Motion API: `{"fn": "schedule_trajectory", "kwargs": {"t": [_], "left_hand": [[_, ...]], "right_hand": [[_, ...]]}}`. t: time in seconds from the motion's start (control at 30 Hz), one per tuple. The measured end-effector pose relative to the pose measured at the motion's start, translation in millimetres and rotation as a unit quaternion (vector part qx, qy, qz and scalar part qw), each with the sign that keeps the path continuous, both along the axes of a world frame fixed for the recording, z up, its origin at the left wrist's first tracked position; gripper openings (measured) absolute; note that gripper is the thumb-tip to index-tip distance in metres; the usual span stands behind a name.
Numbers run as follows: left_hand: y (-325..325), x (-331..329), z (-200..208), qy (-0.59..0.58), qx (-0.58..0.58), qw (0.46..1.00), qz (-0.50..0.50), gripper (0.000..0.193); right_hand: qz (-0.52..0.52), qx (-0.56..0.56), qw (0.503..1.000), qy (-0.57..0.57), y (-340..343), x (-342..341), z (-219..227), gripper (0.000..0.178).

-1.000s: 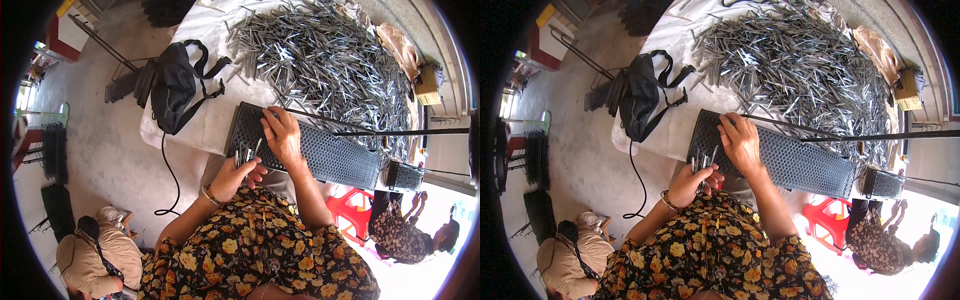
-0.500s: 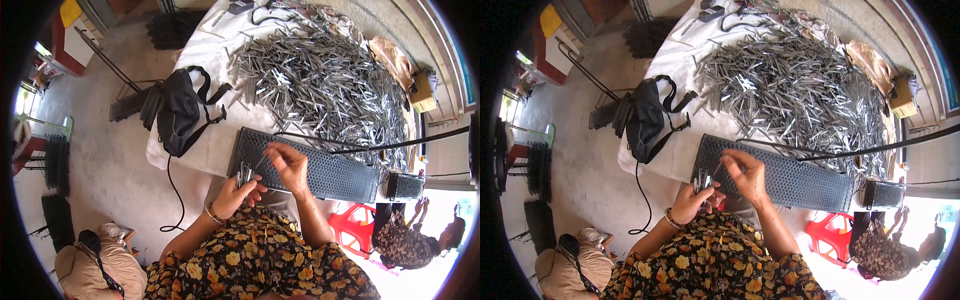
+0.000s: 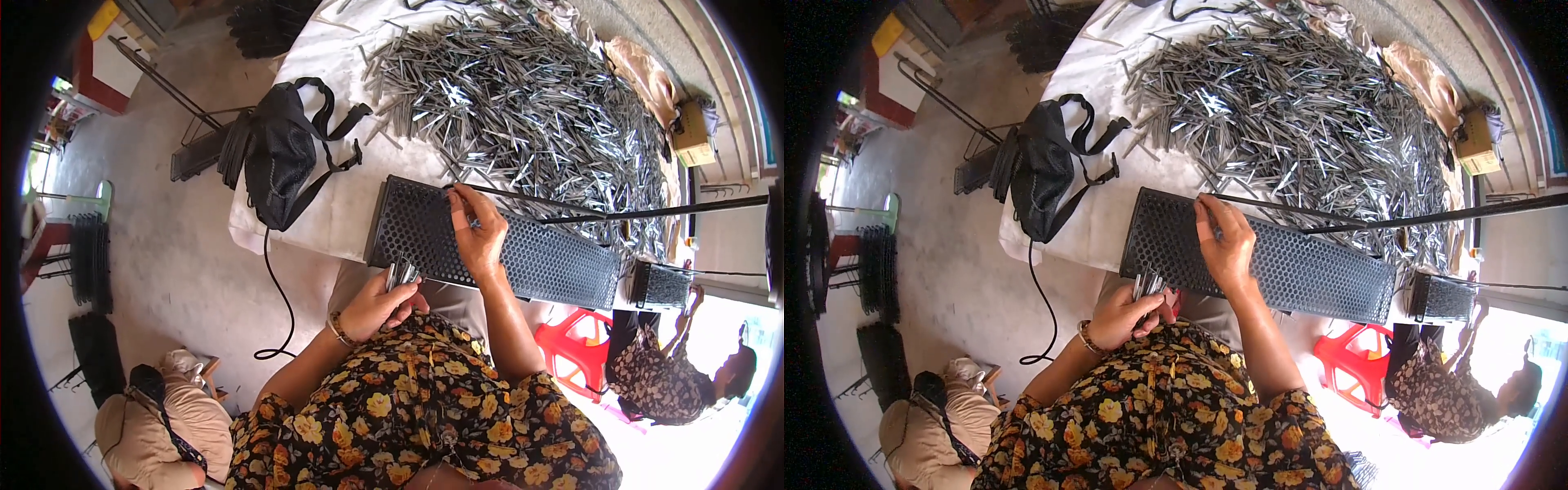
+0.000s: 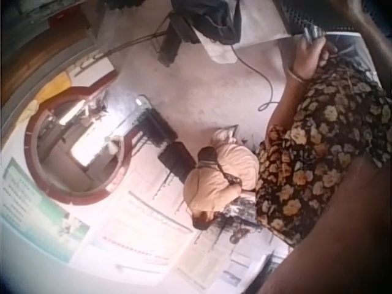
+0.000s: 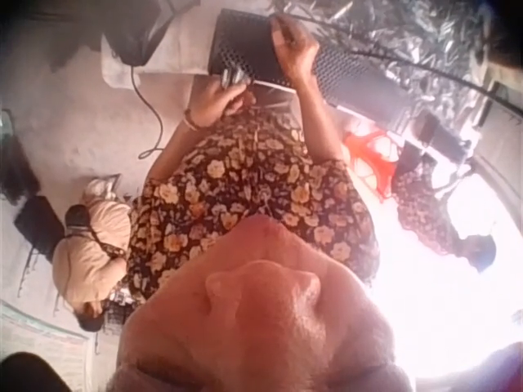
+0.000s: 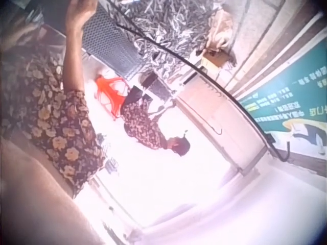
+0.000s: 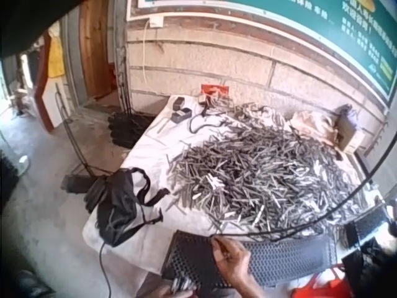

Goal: The person positions a perforated panel on the table, picks up a bundle of metal pins from a pile, and inserts the pins into the holes of the panel one by one by hand.

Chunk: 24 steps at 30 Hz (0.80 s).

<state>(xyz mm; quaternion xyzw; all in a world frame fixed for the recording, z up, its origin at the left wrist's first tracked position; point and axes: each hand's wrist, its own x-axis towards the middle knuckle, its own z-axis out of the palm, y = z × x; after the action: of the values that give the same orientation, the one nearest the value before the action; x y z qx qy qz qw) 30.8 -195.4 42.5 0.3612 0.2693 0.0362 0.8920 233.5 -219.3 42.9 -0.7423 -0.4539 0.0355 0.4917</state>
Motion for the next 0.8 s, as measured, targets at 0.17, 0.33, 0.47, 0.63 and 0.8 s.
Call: {"fn": "schedule_trajectory", "kwargs": {"t": [0.17, 0.33, 0.47, 0.63, 0.8], "left_hand": [[-0.9, 1.6, -1.6, 0.015, 0.016, 1.000, 0.004, 0.024], [5.2, 6.4, 10.2, 0.032, 0.018, 0.999, 0.012, 0.024], [3.2, 12.1, 10.4, 0.009, 0.000, 0.996, 0.088, 0.021], [4.6, 13.8, 5.9, -0.018, 0.063, 0.994, 0.093, 0.015], [7.5, 13.0, 9.5, -0.008, 0.152, 0.988, 0.015, 0.016]], "right_hand": [[0.013, 0.011, 1.000, -0.011, 2.9, -2.8, -15.4, 0.016], [0.079, 0.016, 0.986, -0.147, 3.7, -1.7, -20.8, 0.019], [0.081, -0.037, 0.979, -0.186, 2.7, -2.1, -16.4, 0.020], [0.141, -0.031, 0.988, 0.058, -7.0, -13.3, 7.1, 0.017], [0.296, -0.148, 0.883, 0.332, -16.4, -12.3, 20.3, 0.023]]}}
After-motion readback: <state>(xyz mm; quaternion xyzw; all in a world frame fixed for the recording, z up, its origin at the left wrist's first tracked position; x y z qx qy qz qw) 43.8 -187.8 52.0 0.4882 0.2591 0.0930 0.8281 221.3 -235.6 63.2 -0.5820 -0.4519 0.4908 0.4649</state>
